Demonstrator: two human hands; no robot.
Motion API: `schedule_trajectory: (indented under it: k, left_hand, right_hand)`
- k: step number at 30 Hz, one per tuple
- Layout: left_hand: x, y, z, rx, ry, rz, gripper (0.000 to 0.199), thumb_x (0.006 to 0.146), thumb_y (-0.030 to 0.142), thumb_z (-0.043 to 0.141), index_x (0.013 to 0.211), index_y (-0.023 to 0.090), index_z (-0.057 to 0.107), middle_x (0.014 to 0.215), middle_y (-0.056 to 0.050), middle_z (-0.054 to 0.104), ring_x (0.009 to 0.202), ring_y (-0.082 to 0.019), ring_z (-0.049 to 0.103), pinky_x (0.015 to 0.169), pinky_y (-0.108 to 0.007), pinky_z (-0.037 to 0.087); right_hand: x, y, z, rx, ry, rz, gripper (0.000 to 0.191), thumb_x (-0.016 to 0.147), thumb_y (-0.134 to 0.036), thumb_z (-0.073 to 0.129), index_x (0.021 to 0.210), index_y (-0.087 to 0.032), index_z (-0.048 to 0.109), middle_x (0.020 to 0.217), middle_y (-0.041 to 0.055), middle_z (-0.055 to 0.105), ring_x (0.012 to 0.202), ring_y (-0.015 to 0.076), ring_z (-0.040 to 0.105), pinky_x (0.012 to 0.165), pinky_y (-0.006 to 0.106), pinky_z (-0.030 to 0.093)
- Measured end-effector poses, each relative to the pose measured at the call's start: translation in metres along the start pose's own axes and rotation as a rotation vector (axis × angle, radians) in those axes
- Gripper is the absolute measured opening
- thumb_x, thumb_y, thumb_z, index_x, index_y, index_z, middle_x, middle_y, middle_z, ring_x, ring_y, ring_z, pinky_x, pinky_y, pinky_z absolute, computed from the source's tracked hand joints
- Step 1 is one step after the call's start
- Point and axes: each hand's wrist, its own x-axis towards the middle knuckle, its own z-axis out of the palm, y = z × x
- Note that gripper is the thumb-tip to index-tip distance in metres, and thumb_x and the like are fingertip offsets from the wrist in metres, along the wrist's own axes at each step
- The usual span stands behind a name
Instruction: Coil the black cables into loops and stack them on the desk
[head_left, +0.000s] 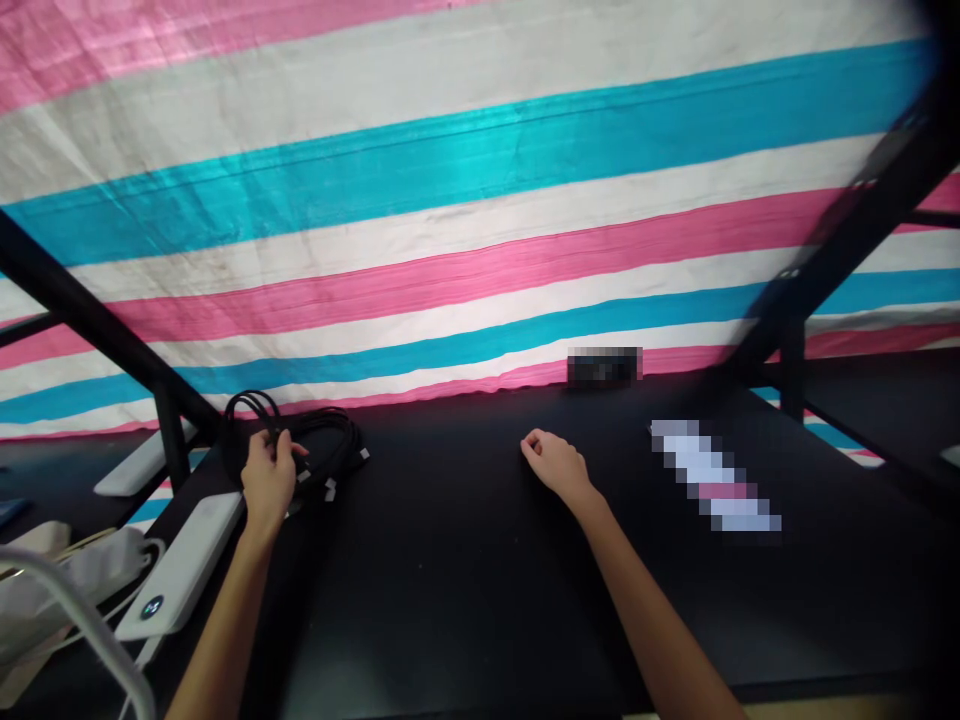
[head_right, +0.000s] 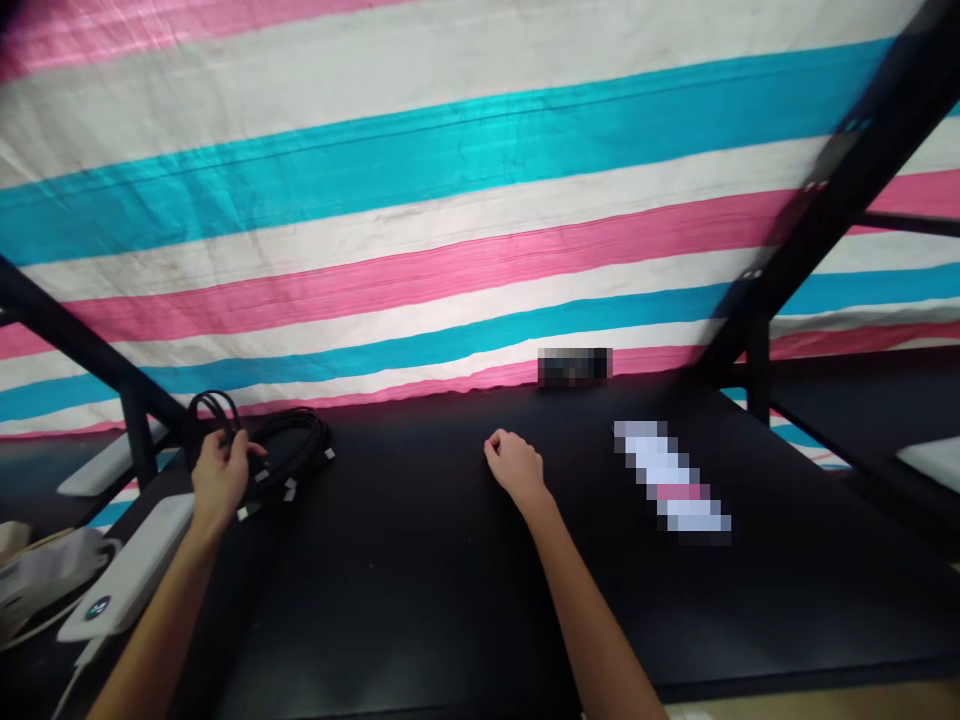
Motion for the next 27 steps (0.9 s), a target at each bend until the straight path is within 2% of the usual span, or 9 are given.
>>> schedule_trajectory:
  k: [4,10,12,15,18,20,22,24,27]
  left_hand:
    - [-0.021,0.017,-0.021,-0.137,0.166,0.057,0.03,0.09,0.04,0.04,0.111,0.02,0.047,0.071,0.001,0.063,0.076,-0.021,0.063,0.079,-0.037,0.051]
    - [-0.081,0.058,-0.04,-0.333,0.217,0.218,0.025,0.09,0.037,0.045,0.11,0.022,0.049,0.069,0.003,0.058,0.068,-0.016,0.061,0.075,-0.032,0.052]
    - [-0.108,0.068,-0.04,-0.408,0.106,0.308,0.022,0.089,0.035,0.05,0.106,0.022,0.05,0.067,0.004,0.06,0.064,-0.014,0.061,0.067,-0.027,0.052]
    - [-0.151,0.076,-0.031,-0.295,-0.122,0.533,0.014,0.092,0.03,0.046,0.102,0.022,0.051,0.062,0.004,0.062,0.055,-0.012,0.063,0.057,-0.021,0.051]
    - [-0.184,0.075,-0.01,-0.038,-0.163,0.822,0.023,0.094,0.03,0.043,0.109,0.018,0.055,0.069,-0.002,0.07,0.055,-0.015,0.067,0.054,-0.023,0.052]
    - [-0.195,0.072,0.006,0.142,-0.149,0.927,0.027,0.094,0.027,0.039,0.106,0.017,0.061,0.066,-0.004,0.07,0.054,-0.018,0.067,0.054,-0.027,0.052]
    - [-0.197,0.071,0.018,0.265,-0.199,0.944,0.029,0.094,0.024,0.038,0.1,0.017,0.066,0.057,-0.003,0.068,0.049,-0.02,0.065,0.05,-0.03,0.051]
    - [-0.194,0.074,0.021,0.283,-0.276,0.918,0.028,0.092,0.025,0.041,0.093,0.018,0.068,0.056,-0.003,0.067,0.049,-0.021,0.065,0.05,-0.032,0.051]
    - [-0.192,0.08,0.001,0.12,-0.364,0.89,0.022,0.091,0.033,0.048,0.093,0.023,0.068,0.077,-0.005,0.073,0.068,-0.024,0.069,0.061,-0.038,0.055]
  right_hand:
    - [0.0,0.001,0.0,0.003,0.0,-0.007,0.024,0.092,-0.035,0.044,0.096,-0.023,0.065,0.096,0.0055,0.068,0.085,0.021,0.064,0.066,0.028,0.037]
    - [-0.001,0.0,0.001,-0.005,0.007,-0.016,0.024,0.092,-0.035,0.044,0.094,-0.022,0.064,0.096,0.0052,0.067,0.084,0.0206,0.064,0.066,0.028,0.037]
    - [-0.003,0.0,0.002,-0.011,0.01,-0.017,0.024,0.092,-0.035,0.044,0.094,-0.022,0.064,0.095,0.0049,0.067,0.083,0.02,0.064,0.066,0.028,0.037]
    - [-0.004,-0.001,0.002,-0.022,0.016,-0.018,0.024,0.092,-0.035,0.043,0.094,-0.023,0.063,0.096,0.0046,0.066,0.083,0.0198,0.063,0.066,0.027,0.036]
    - [-0.005,-0.002,0.002,-0.03,0.019,-0.019,0.024,0.092,-0.035,0.043,0.095,-0.022,0.063,0.096,0.0046,0.066,0.084,0.0198,0.063,0.066,0.027,0.036]
    - [-0.005,-0.002,0.002,-0.032,0.02,-0.018,0.024,0.092,-0.035,0.043,0.095,-0.022,0.064,0.096,0.0047,0.066,0.084,0.0196,0.063,0.066,0.027,0.036]
    - [-0.005,-0.003,0.002,-0.029,0.023,-0.017,0.024,0.092,-0.034,0.044,0.095,-0.022,0.064,0.095,0.0049,0.066,0.084,0.0195,0.063,0.066,0.027,0.037]
    - [-0.006,-0.004,0.002,-0.022,0.031,-0.017,0.024,0.092,-0.034,0.044,0.095,-0.022,0.064,0.096,0.005,0.066,0.084,0.0194,0.063,0.067,0.027,0.037]
    - [-0.007,-0.004,0.001,-0.008,0.046,-0.016,0.023,0.092,-0.033,0.045,0.095,-0.022,0.064,0.095,0.0052,0.066,0.084,0.0195,0.063,0.068,0.027,0.038]
